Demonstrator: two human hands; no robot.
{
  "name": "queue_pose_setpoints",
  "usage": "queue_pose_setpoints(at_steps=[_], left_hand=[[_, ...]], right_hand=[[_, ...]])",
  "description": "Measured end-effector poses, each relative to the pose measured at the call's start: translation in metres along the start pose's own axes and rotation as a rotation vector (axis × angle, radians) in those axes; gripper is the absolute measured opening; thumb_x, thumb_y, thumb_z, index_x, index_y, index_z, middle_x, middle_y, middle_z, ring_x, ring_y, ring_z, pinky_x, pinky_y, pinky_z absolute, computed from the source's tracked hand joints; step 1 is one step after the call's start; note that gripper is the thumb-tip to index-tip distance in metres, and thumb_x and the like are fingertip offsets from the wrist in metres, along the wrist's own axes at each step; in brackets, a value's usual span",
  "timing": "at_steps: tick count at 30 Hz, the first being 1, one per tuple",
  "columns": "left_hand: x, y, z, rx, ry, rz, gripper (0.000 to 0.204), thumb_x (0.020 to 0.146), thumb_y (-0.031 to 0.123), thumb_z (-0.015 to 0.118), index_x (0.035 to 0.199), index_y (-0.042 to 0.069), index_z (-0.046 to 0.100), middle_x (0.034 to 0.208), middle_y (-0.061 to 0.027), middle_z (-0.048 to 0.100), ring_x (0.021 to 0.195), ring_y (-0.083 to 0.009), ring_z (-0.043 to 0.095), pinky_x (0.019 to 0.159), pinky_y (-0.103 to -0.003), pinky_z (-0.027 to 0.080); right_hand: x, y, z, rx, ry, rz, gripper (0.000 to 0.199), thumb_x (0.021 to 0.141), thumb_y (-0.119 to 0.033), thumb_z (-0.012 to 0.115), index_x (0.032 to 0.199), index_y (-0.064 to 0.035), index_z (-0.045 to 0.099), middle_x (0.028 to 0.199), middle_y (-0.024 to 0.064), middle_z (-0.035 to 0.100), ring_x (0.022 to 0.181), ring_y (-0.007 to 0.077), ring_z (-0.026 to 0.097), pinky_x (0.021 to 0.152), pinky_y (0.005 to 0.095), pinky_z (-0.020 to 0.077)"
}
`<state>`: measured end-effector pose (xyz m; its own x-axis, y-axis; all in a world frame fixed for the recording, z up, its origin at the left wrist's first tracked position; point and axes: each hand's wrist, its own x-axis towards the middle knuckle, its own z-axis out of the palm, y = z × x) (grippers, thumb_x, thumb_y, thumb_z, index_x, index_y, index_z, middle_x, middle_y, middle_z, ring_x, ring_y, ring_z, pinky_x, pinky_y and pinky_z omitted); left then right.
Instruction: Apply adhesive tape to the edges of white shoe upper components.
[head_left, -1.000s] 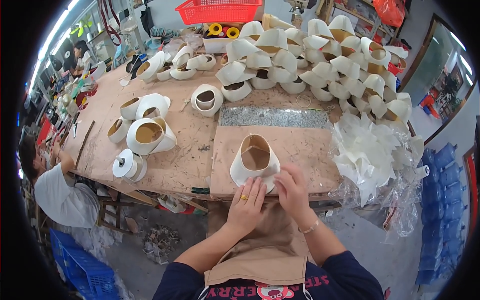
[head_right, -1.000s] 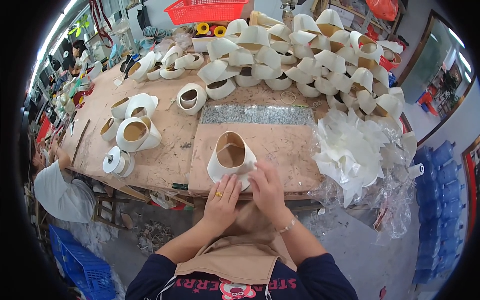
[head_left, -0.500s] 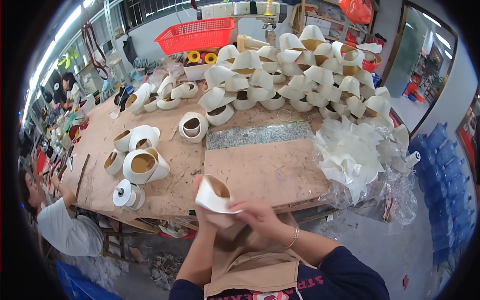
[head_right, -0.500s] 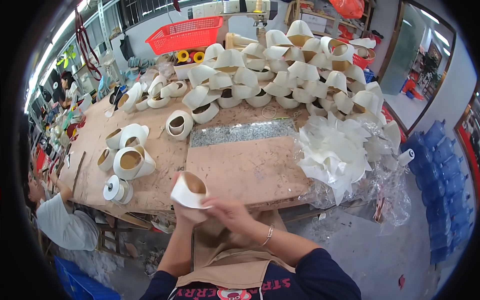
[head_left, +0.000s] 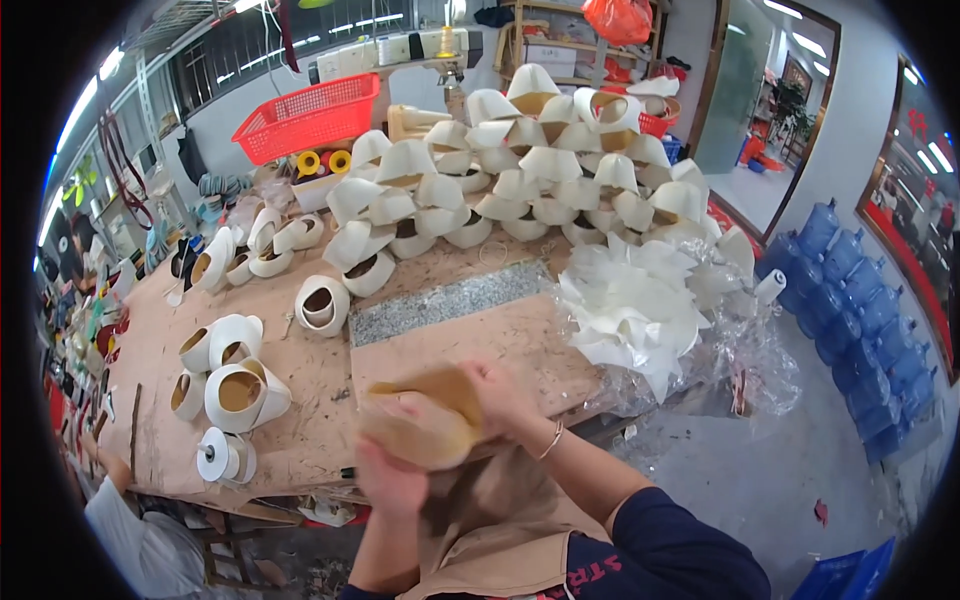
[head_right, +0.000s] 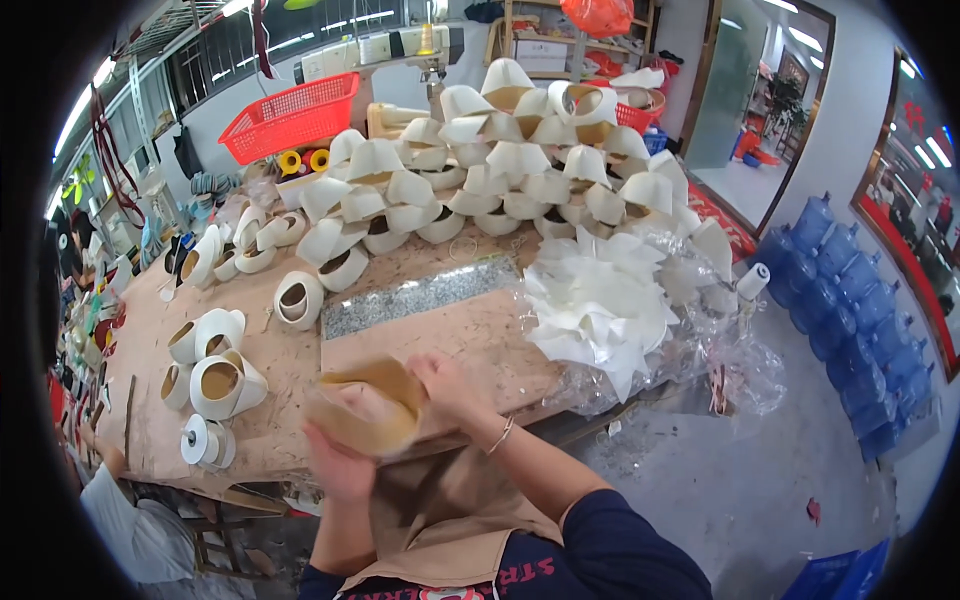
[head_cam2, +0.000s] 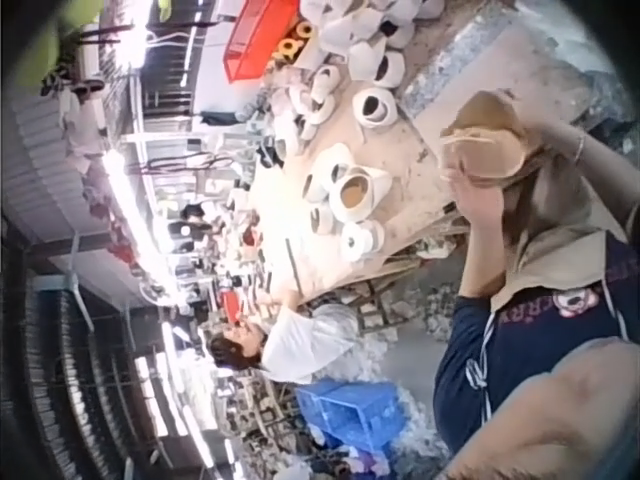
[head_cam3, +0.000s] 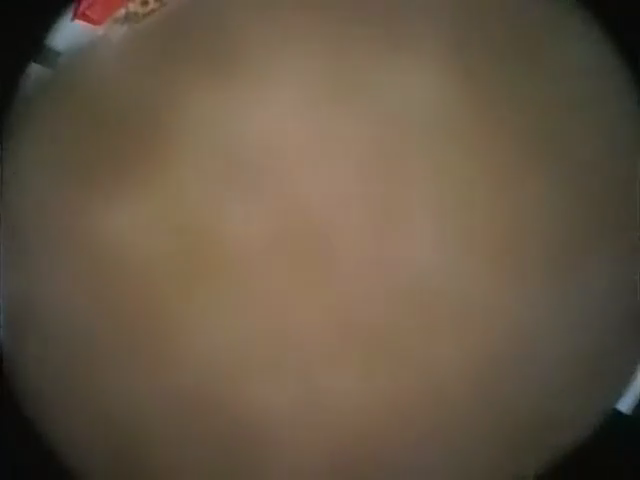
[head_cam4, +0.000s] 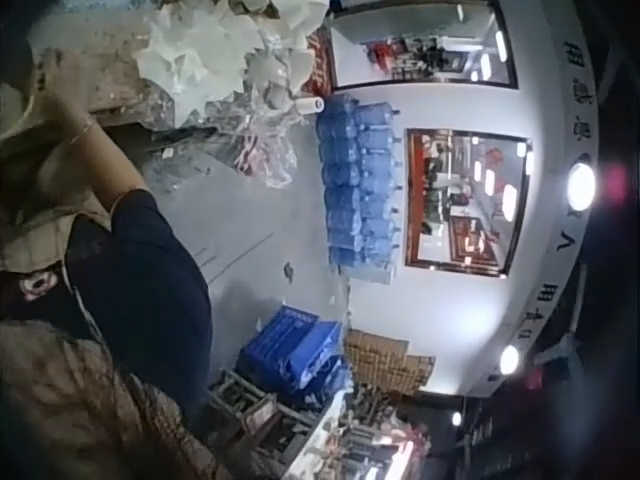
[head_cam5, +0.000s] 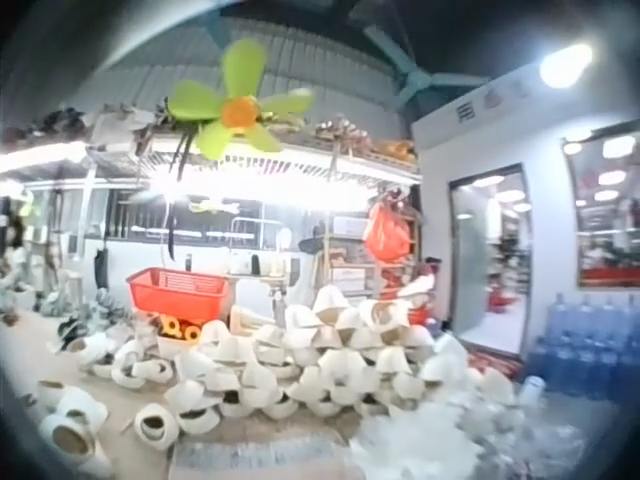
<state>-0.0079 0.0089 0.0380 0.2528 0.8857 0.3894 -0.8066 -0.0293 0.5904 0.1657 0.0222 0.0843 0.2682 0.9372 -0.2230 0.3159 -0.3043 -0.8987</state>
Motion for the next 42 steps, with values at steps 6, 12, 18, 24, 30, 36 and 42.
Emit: queue_pose_setpoints(at_steps=[6, 12, 18, 24, 30, 36, 42], left_hand=[[0.015, -0.021, -0.015, 0.874, 0.099, -0.086, 0.031, 0.099, 0.022, 0.045, 0.110, -0.005, 0.056, 0.102, -0.0090, 0.061, 0.092, -0.0172, 0.059, 0.085, -0.035, 0.048], [0.035, -0.007, -0.005, 1.662, -0.084, -0.131, 0.035, 0.097, 0.024, 0.047, 0.087, -0.005, 0.063, 0.071, -0.0209, 0.062, 0.062, -0.0352, 0.061, 0.060, -0.040, 0.047], [0.059, 0.000, -0.023, 0.544, 0.353, -0.265, 0.034, 0.097, 0.032, 0.046, 0.098, 0.001, 0.060, 0.093, -0.0151, 0.063, 0.086, -0.0290, 0.062, 0.077, -0.040, 0.047], [0.044, 0.015, 0.001, -0.058, 0.396, -0.386, 0.027, 0.097, 0.032, 0.049, 0.101, 0.006, 0.059, 0.095, -0.0047, 0.064, 0.087, -0.0166, 0.061, 0.078, -0.031, 0.048], [0.017, -0.014, -0.022, 0.296, 0.155, -0.200, 0.017, 0.096, 0.021, 0.054, 0.100, 0.007, 0.061, 0.086, 0.0024, 0.059, 0.077, -0.0048, 0.053, 0.067, -0.022, 0.041], [0.025, -0.002, -0.022, 0.054, 0.208, -0.233, 0.043, 0.099, 0.033, 0.040, 0.129, 0.001, 0.044, 0.122, -0.0114, 0.056, 0.112, -0.0230, 0.055, 0.098, -0.038, 0.042], [0.032, 0.007, -0.005, -0.071, 0.370, -0.308, 0.047, 0.100, 0.038, 0.037, 0.125, -0.001, 0.047, 0.120, -0.0145, 0.057, 0.110, -0.0264, 0.056, 0.096, -0.041, 0.044]], right_hand=[[-0.001, 0.017, 0.019, -0.029, 0.366, -1.253, 0.023, 0.076, -0.008, 0.069, 0.097, -0.0061, 0.060, 0.091, 0.0105, 0.059, 0.080, 0.0287, 0.055, 0.068, 0.0364, 0.0471], [0.043, 0.028, 0.005, -0.293, 0.274, -1.151, 0.014, 0.077, -0.004, 0.066, 0.091, -0.0048, 0.061, 0.082, 0.0118, 0.062, 0.075, 0.0295, 0.059, 0.067, 0.0369, 0.0491], [0.035, 0.024, 0.025, 0.032, 0.296, -0.895, 0.005, 0.086, -0.007, 0.063, 0.088, -0.0029, 0.062, 0.080, 0.0109, 0.064, 0.075, 0.0230, 0.063, 0.064, 0.0304, 0.0487], [-0.008, 0.018, 0.018, 1.092, -0.489, -0.099, 0.017, 0.090, -0.018, 0.062, 0.090, -0.0012, 0.062, 0.083, -0.0012, 0.061, 0.077, 0.0071, 0.056, 0.070, 0.0226, 0.0451], [0.027, 0.026, 0.017, 0.637, -0.447, -0.270, 0.019, 0.092, -0.019, 0.058, 0.092, -0.0002, 0.063, 0.085, 0.0027, 0.064, 0.067, 0.0089, 0.058, 0.063, 0.0237, 0.0482], [0.012, 0.040, 0.034, 0.720, -0.344, -0.259, 0.017, 0.089, -0.020, 0.063, 0.084, -0.0030, 0.063, 0.072, -0.0023, 0.058, 0.062, 0.0023, 0.049, 0.055, 0.0188, 0.0405], [-0.009, 0.026, 0.030, 0.713, -0.347, -0.498, 0.015, 0.088, -0.016, 0.065, 0.094, -0.0019, 0.063, 0.084, -0.0005, 0.062, 0.073, 0.0036, 0.053, 0.060, 0.0195, 0.0436]])
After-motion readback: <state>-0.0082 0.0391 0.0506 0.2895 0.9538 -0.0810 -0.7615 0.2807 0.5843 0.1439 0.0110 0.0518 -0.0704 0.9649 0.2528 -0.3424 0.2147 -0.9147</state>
